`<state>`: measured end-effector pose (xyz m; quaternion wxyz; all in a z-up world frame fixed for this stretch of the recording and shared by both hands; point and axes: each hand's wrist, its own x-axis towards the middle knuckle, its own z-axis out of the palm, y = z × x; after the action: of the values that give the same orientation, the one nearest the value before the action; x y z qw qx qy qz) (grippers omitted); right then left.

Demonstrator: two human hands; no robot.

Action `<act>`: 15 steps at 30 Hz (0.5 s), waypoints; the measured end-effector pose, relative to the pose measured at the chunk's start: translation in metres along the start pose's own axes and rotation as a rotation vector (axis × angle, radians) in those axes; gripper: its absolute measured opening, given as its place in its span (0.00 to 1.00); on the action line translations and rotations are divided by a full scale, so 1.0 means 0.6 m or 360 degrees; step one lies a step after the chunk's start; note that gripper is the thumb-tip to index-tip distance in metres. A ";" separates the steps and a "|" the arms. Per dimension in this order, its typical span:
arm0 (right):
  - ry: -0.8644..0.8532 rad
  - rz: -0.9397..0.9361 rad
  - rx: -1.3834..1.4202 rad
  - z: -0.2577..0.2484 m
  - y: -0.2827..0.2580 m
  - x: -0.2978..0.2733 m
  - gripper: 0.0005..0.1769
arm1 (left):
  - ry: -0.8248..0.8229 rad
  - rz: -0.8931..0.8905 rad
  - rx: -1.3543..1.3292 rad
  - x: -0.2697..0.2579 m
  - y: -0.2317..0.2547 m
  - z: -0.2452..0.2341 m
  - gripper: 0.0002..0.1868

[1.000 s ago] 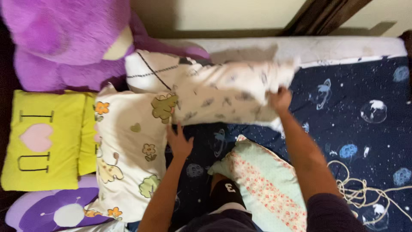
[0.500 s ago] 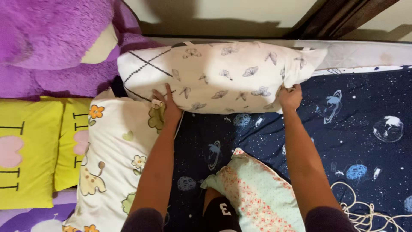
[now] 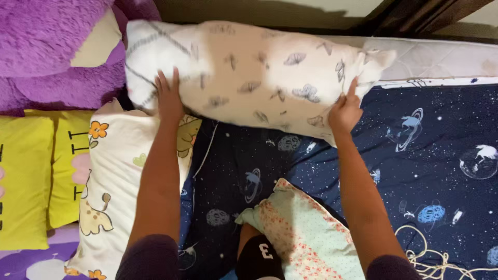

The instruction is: The person folds a striped towel and places it on the bed, then arranges several pillows and a blanket. The person then picks up a portable vacuum and a tangled cord, coils the cord, and places both items on a nearby storage unit.

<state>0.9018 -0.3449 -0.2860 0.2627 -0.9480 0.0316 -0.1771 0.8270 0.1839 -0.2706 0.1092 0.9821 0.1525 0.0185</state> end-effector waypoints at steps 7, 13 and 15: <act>-0.0254 0.0124 -0.0535 0.072 0.028 0.024 0.39 | -0.0243 -0.0126 0.0055 -0.013 -0.008 0.035 0.58; -0.0495 0.0327 -0.0708 0.123 0.028 0.056 0.41 | -0.0380 -0.0122 0.0191 0.019 -0.031 0.038 0.60; -0.0482 0.0277 -0.0652 0.124 0.048 0.040 0.40 | -0.0418 -0.0131 0.0229 0.005 -0.032 0.053 0.60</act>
<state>0.9516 -0.3372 -0.3523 0.0813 -0.9908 0.1087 0.0001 0.8264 0.1961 -0.3061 0.0581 0.9743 0.1778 -0.1255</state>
